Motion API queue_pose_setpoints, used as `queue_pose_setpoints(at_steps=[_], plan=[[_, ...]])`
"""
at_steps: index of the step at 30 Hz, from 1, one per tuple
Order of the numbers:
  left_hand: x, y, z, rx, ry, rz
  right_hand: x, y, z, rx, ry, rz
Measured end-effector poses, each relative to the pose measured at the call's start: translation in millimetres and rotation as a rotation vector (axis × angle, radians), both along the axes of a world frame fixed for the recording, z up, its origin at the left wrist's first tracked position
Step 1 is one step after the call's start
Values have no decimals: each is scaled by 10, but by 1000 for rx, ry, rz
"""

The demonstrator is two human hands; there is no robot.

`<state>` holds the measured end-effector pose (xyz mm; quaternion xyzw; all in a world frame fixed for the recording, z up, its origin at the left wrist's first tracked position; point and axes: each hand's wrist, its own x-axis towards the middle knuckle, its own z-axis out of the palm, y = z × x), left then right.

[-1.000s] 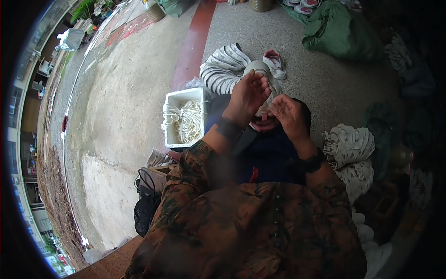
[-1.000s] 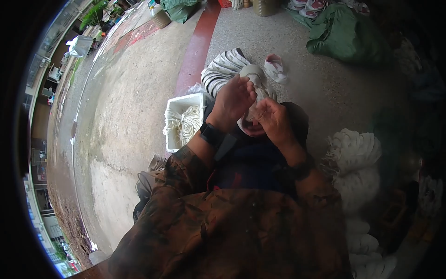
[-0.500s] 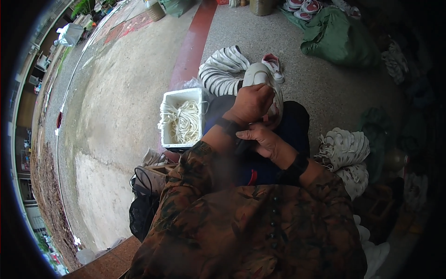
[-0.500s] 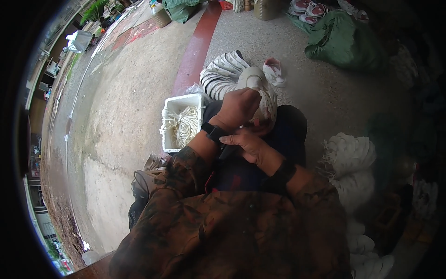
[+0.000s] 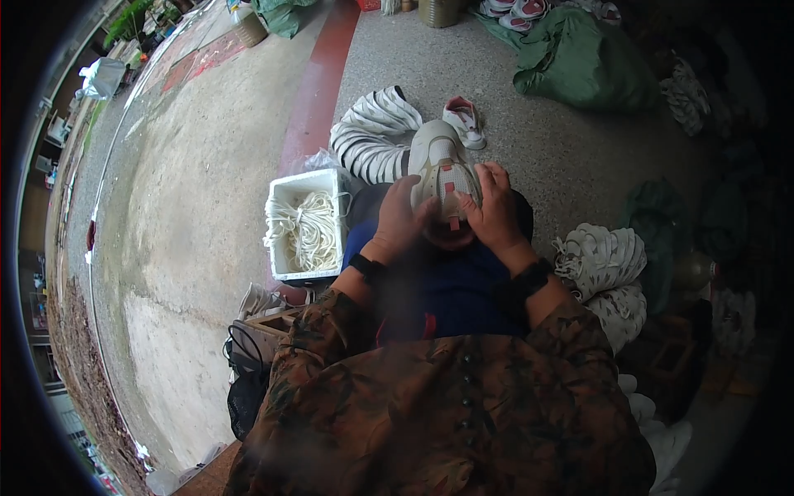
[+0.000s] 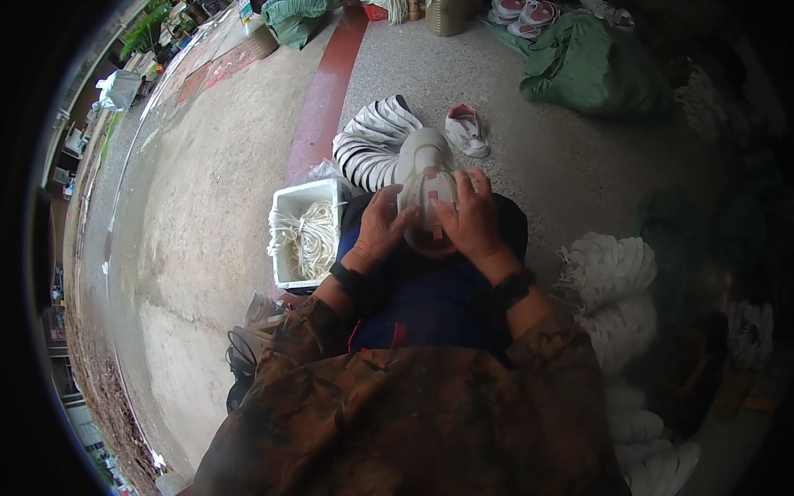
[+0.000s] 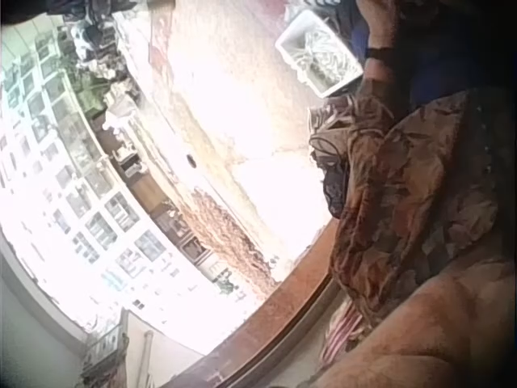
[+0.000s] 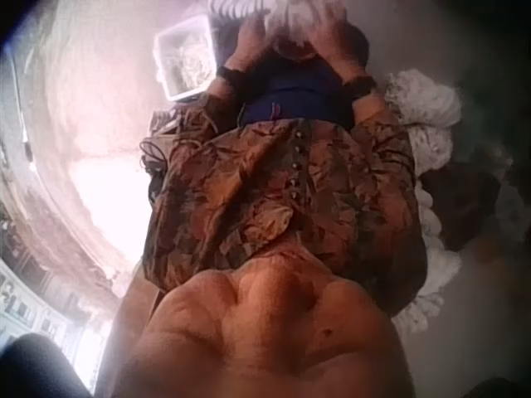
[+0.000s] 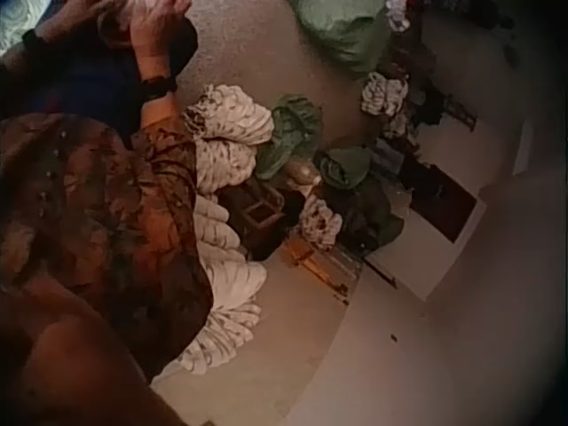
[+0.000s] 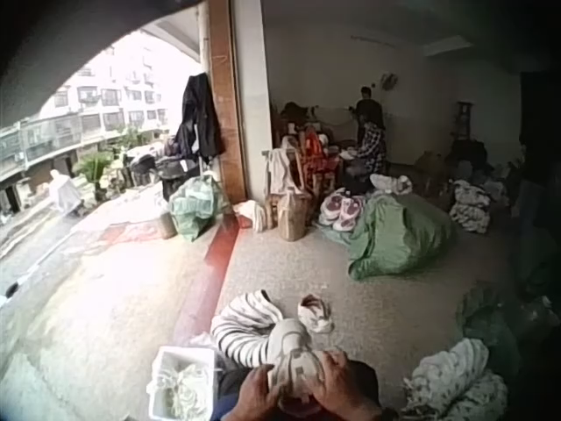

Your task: Lacing shoelaces into a white sneaker during manufacturing.

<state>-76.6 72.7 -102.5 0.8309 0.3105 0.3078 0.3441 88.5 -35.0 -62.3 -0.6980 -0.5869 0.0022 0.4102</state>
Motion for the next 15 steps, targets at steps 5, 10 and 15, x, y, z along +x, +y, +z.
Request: queue_pose_setpoints(at_steps=[5,10,15], plan=[[235,-86,14,64,72,-103,325,132,-806,-162,325,-38],[153,29,-83,104,151,-229,208,146,-925,-188,181,-33],[131,223,-165,106,171,-369,234,92,-915,-244,292,-8]])
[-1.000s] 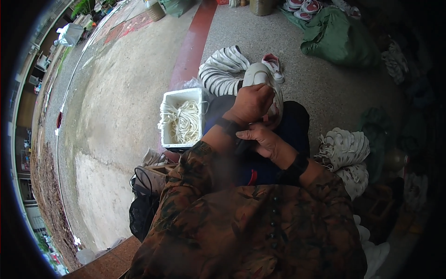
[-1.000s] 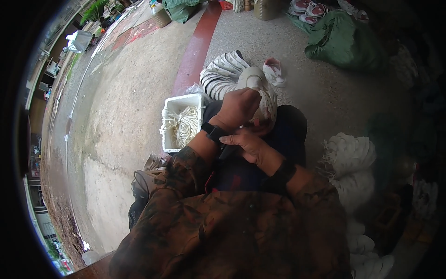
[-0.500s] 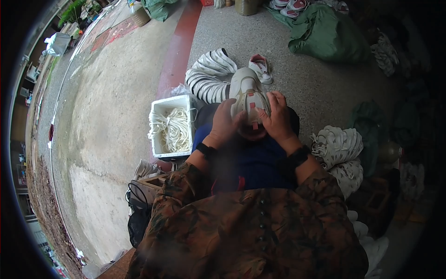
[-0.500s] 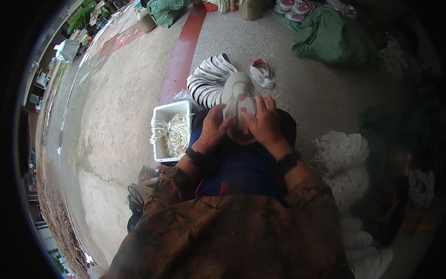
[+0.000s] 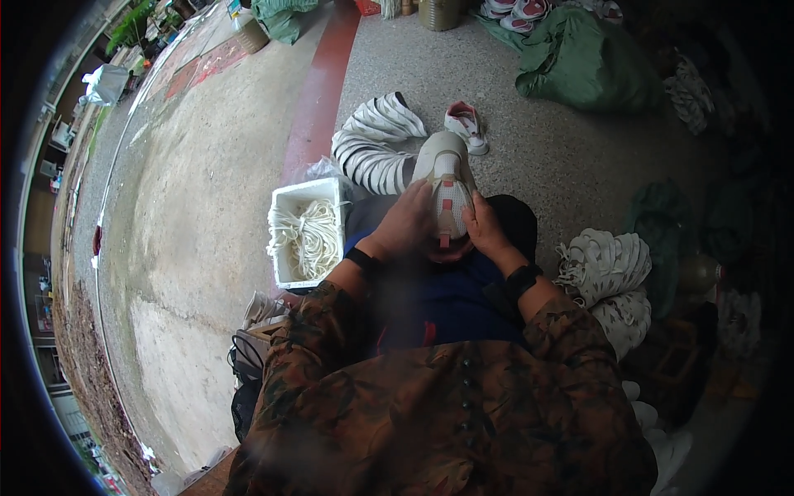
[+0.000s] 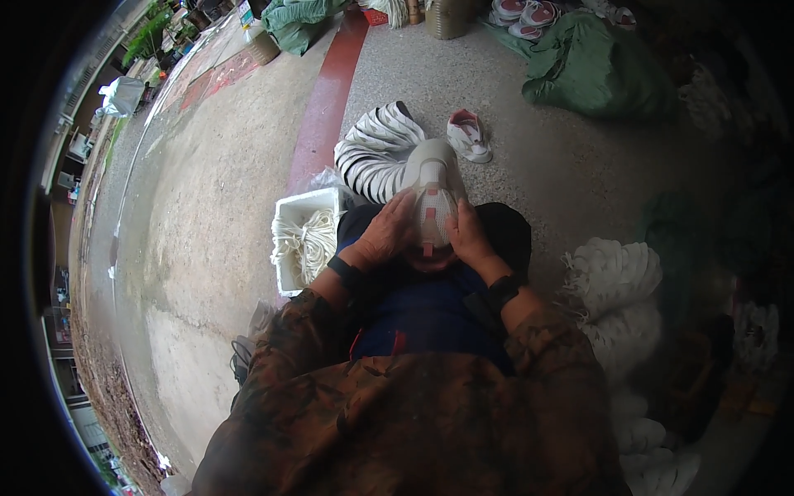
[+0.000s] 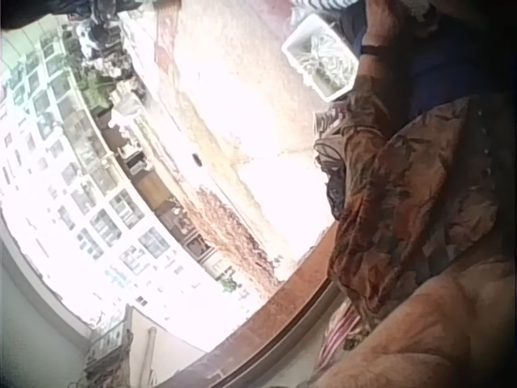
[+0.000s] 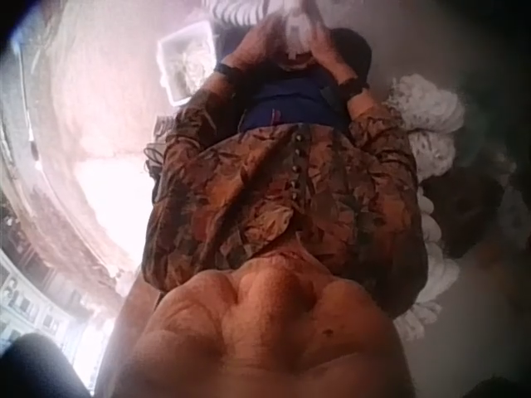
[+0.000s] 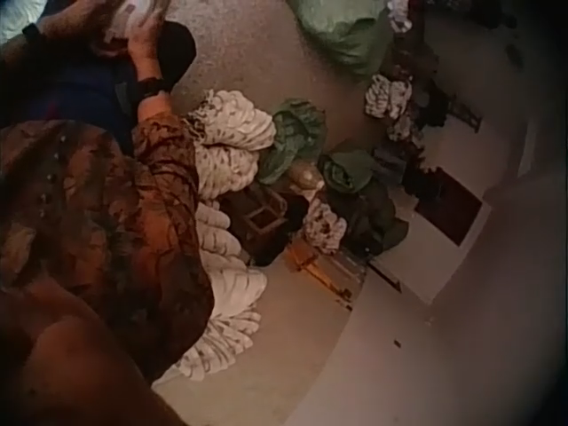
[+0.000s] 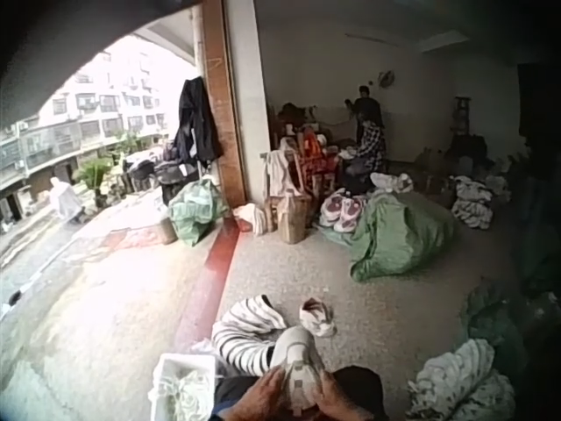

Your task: Lacing shoelaces into a white sneaker during manufacturing.

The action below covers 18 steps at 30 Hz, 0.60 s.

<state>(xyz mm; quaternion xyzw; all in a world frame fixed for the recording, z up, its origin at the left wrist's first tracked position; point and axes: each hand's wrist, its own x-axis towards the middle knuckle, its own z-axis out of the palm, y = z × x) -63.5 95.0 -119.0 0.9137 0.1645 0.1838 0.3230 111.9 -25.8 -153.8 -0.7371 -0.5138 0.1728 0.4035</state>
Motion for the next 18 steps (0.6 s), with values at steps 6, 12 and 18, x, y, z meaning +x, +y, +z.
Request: queue_pose_setpoints(at_steps=[6,12,18], plan=[[226,-172,-166,11,-3,189,92,135,-3,-67,-73,-10],[155,-400,41,36,18,257,-67,-11,114,-174,-332,-32],[160,-542,408,29,197,295,-67,-49,330,-276,-415,-23]])
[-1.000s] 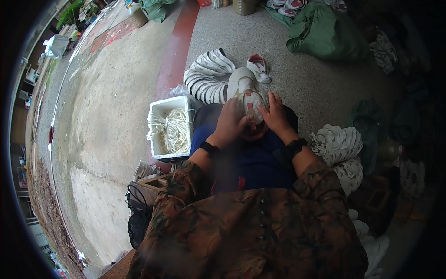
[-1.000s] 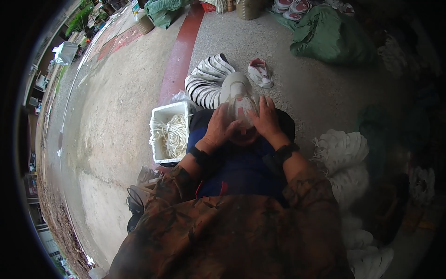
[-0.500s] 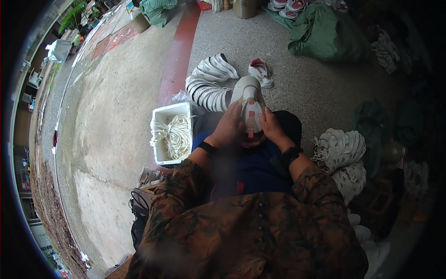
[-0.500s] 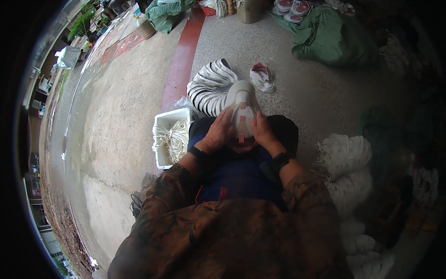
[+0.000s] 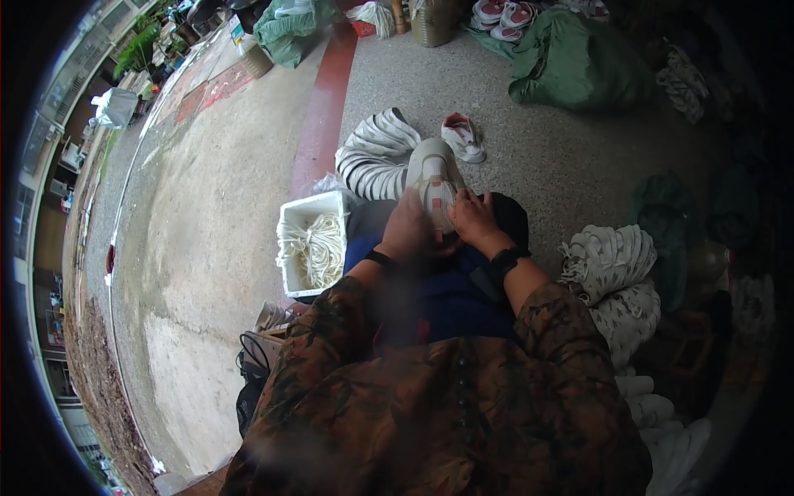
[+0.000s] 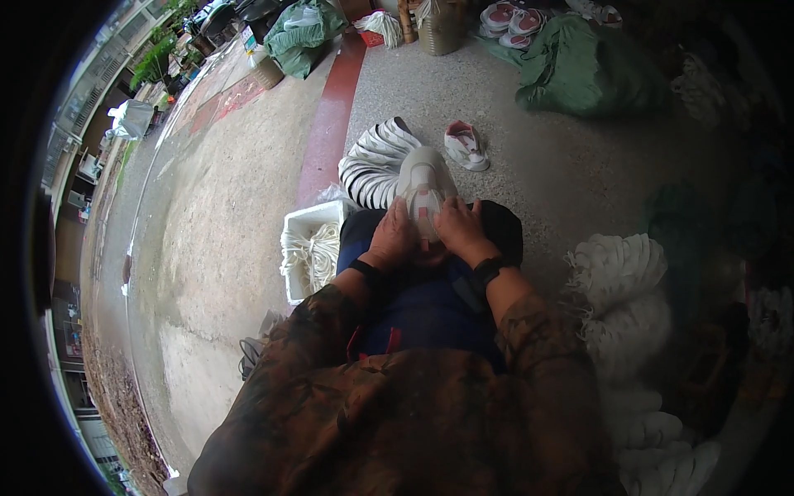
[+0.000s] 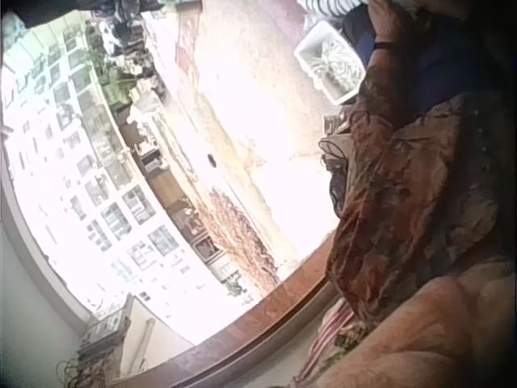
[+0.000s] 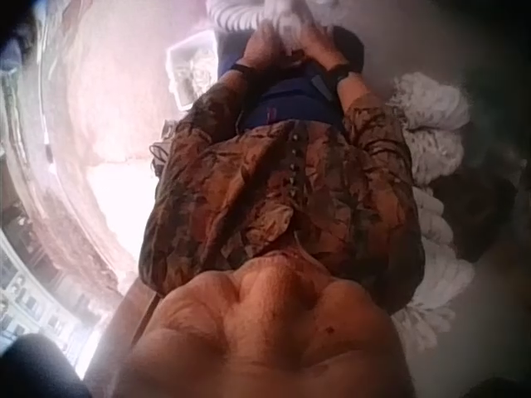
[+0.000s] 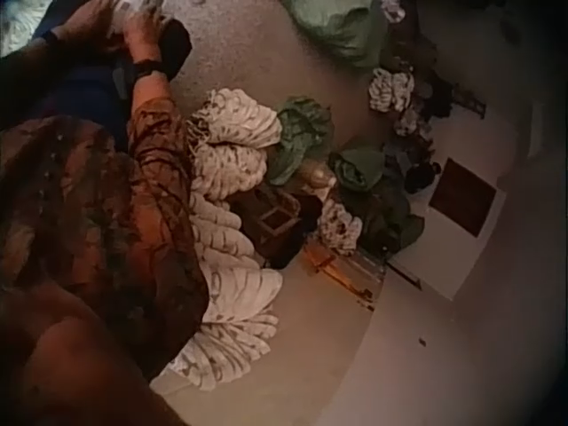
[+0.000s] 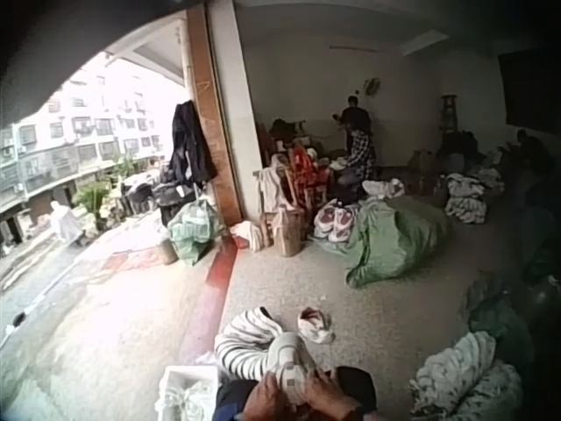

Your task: Lacing shoelaces into a white sneaker during manufacturing.

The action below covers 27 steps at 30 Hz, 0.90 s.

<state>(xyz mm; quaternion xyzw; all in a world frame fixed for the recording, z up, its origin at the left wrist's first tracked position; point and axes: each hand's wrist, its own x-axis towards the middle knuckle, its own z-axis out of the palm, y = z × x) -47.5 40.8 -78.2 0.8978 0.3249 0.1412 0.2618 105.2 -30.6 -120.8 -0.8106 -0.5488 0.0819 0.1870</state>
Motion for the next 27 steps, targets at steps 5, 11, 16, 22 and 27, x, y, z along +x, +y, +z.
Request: queue_pose_setpoints(at_steps=[5,11,16,22,27], plan=[[-28,-114,260,118,279,-32,120,-205,59,-76,36,120],[-106,25,48,165,313,-40,94,-293,131,-164,33,168],[-355,196,-210,70,227,40,54,-381,161,-81,15,244],[-842,643,-675,45,-266,56,284,-690,-19,198,64,192],[-1715,1148,-2018,-761,-238,445,146,-540,85,146,-20,187]])
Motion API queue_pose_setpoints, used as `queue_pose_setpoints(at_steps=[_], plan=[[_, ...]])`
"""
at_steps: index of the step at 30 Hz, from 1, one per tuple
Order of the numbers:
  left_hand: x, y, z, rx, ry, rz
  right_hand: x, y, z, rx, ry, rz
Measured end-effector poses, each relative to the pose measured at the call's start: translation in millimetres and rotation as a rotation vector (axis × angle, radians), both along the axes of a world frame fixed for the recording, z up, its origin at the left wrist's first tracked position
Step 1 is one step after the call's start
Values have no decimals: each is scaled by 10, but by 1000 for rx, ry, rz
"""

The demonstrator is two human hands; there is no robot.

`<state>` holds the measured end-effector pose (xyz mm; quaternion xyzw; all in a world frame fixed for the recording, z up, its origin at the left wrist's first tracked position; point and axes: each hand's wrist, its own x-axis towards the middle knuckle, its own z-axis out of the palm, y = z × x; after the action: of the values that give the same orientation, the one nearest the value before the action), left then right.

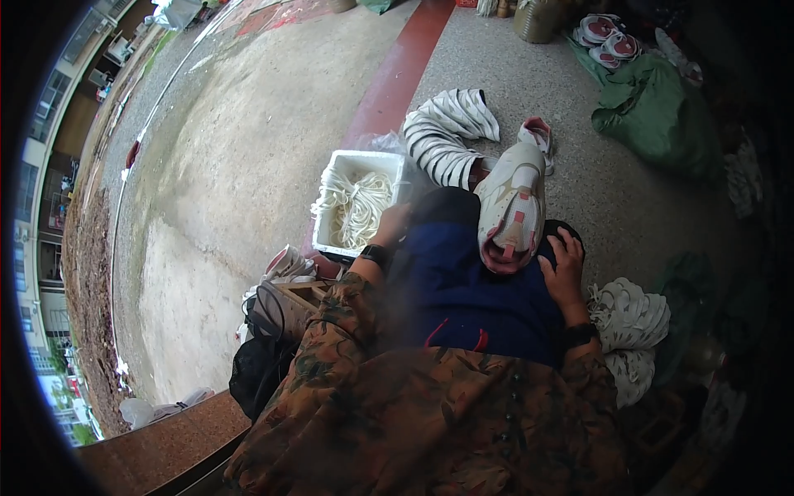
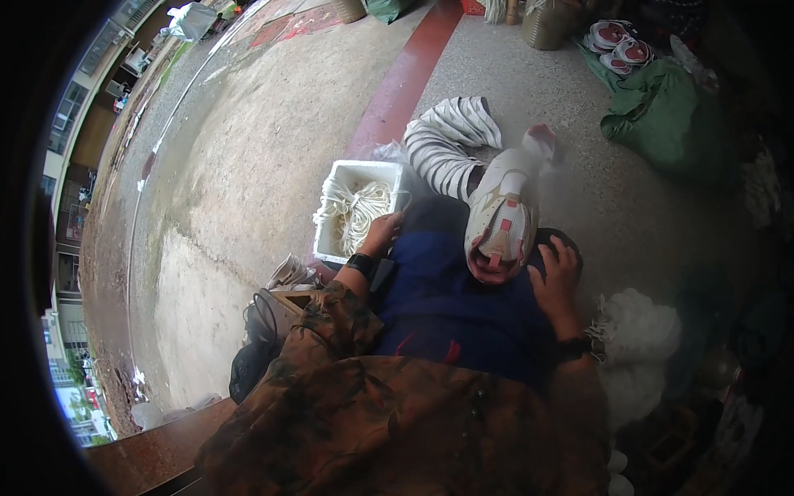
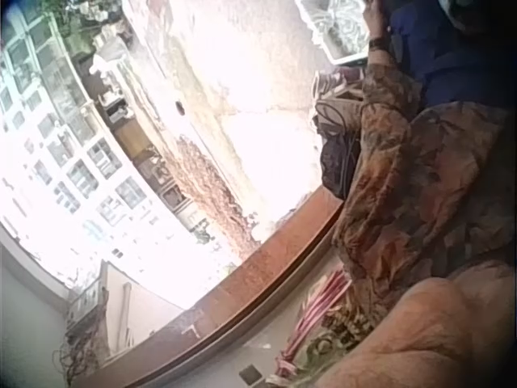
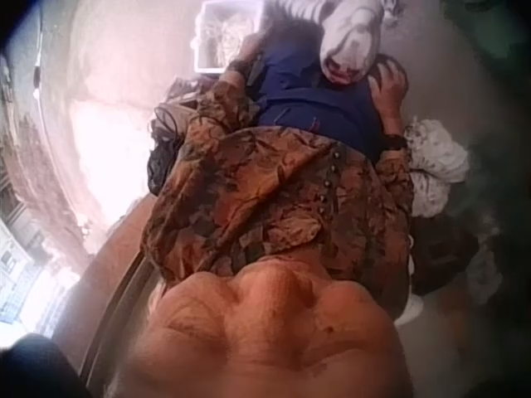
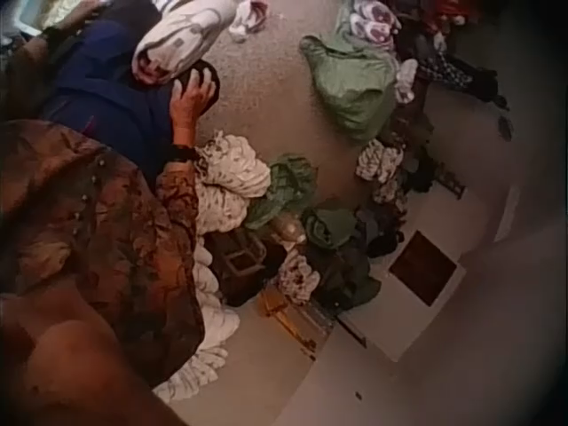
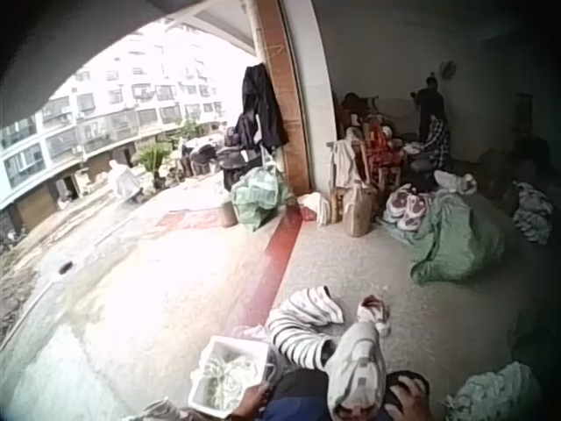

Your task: Lacing shoelaces into a white sneaker during manufacturing.

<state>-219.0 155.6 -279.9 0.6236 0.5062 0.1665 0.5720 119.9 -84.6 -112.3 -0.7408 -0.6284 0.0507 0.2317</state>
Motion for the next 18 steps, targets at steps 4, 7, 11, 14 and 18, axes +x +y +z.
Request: queue_pose_setpoints(at_steps=[4,7,11,14,18], plan=[[-665,47,-832,168,122,-53,-25,105,-9,-22,45,-12],[-423,-40,-810,93,295,224,-8,94,2,-54,49,-36],[94,53,-297,264,519,-192,10,118,93,-97,8,-102],[-158,267,-546,320,564,-95,-79,346,118,-111,38,-65],[-19,453,-696,280,612,-60,-39,414,88,-151,62,-88]])
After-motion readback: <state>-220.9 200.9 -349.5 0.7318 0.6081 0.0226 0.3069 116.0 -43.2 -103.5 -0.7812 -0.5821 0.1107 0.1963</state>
